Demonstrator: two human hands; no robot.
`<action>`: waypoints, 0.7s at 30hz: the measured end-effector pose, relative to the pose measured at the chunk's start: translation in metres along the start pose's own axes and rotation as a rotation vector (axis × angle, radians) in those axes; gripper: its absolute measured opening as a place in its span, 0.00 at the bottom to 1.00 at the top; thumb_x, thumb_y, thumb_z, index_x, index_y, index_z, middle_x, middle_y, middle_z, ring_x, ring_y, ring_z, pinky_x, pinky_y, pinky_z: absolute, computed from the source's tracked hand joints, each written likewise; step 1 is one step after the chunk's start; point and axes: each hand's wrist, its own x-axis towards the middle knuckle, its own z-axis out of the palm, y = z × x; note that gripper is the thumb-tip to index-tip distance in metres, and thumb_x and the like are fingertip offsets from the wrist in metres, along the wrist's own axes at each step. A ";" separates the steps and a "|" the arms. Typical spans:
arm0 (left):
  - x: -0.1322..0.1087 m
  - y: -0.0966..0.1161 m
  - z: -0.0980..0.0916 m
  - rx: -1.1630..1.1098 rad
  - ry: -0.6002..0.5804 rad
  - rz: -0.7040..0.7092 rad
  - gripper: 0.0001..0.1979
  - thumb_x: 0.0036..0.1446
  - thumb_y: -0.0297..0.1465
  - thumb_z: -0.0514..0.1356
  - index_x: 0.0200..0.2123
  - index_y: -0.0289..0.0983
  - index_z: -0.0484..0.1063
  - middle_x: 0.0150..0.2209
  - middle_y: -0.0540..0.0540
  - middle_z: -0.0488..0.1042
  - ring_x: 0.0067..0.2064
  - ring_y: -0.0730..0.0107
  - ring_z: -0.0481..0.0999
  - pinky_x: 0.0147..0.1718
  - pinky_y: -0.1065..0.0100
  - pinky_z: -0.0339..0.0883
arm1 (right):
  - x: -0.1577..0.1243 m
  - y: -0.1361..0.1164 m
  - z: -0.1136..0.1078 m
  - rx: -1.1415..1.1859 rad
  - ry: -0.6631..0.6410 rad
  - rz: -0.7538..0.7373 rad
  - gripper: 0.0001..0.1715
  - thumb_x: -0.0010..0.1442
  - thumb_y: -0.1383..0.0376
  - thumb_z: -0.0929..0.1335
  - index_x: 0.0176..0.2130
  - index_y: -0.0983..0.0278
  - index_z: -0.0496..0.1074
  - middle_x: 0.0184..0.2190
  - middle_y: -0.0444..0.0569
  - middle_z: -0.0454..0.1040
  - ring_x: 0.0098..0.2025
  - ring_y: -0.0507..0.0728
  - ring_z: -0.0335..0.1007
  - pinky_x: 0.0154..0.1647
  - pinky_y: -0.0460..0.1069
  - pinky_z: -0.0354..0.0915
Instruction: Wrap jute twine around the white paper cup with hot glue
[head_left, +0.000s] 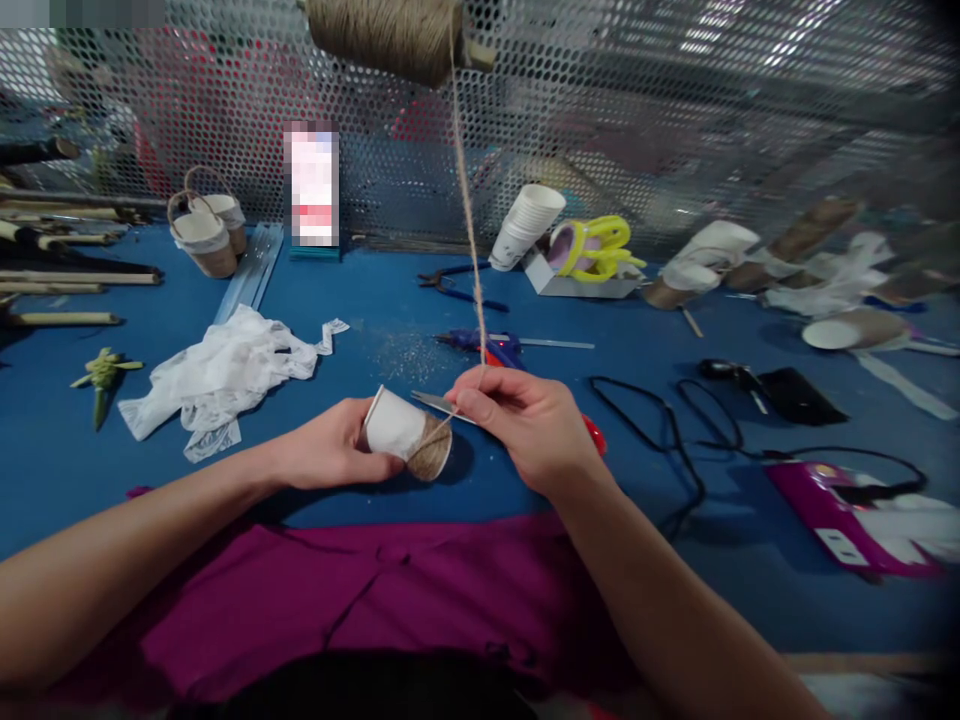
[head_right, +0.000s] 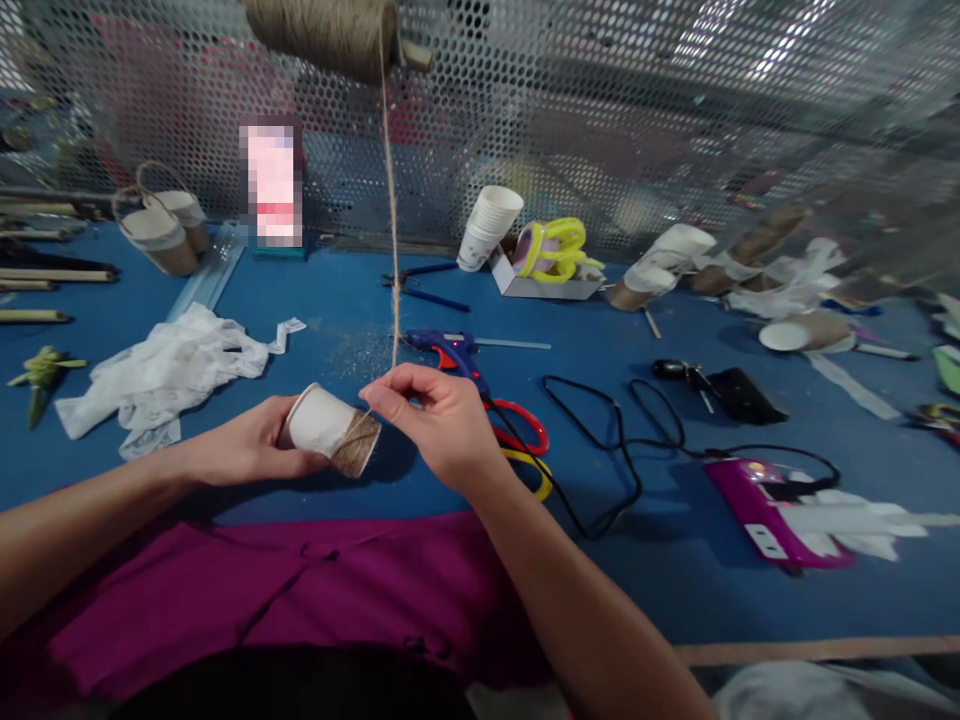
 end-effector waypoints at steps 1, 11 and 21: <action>-0.001 0.001 0.001 0.031 -0.011 0.004 0.09 0.44 0.25 0.58 0.30 0.33 0.61 0.22 0.55 0.60 0.22 0.82 0.56 0.20 0.77 0.52 | 0.000 0.000 0.001 -0.030 0.004 0.005 0.06 0.50 0.62 0.70 0.25 0.62 0.73 0.25 0.44 0.73 0.29 0.51 0.66 0.33 0.48 0.62; -0.004 0.004 0.005 0.093 -0.077 0.104 0.07 0.45 0.21 0.55 0.32 0.31 0.65 0.25 0.52 0.67 0.24 0.80 0.62 0.22 0.77 0.56 | 0.004 0.003 0.006 -0.169 -0.007 0.044 0.10 0.51 0.59 0.68 0.26 0.63 0.72 0.26 0.45 0.73 0.30 0.52 0.67 0.34 0.50 0.63; -0.005 0.002 0.006 0.092 -0.061 0.134 0.08 0.45 0.22 0.56 0.33 0.31 0.68 0.26 0.50 0.71 0.27 0.77 0.68 0.27 0.77 0.62 | 0.005 0.006 0.007 -0.193 -0.046 0.112 0.12 0.51 0.58 0.68 0.28 0.65 0.73 0.27 0.47 0.74 0.30 0.53 0.67 0.33 0.50 0.63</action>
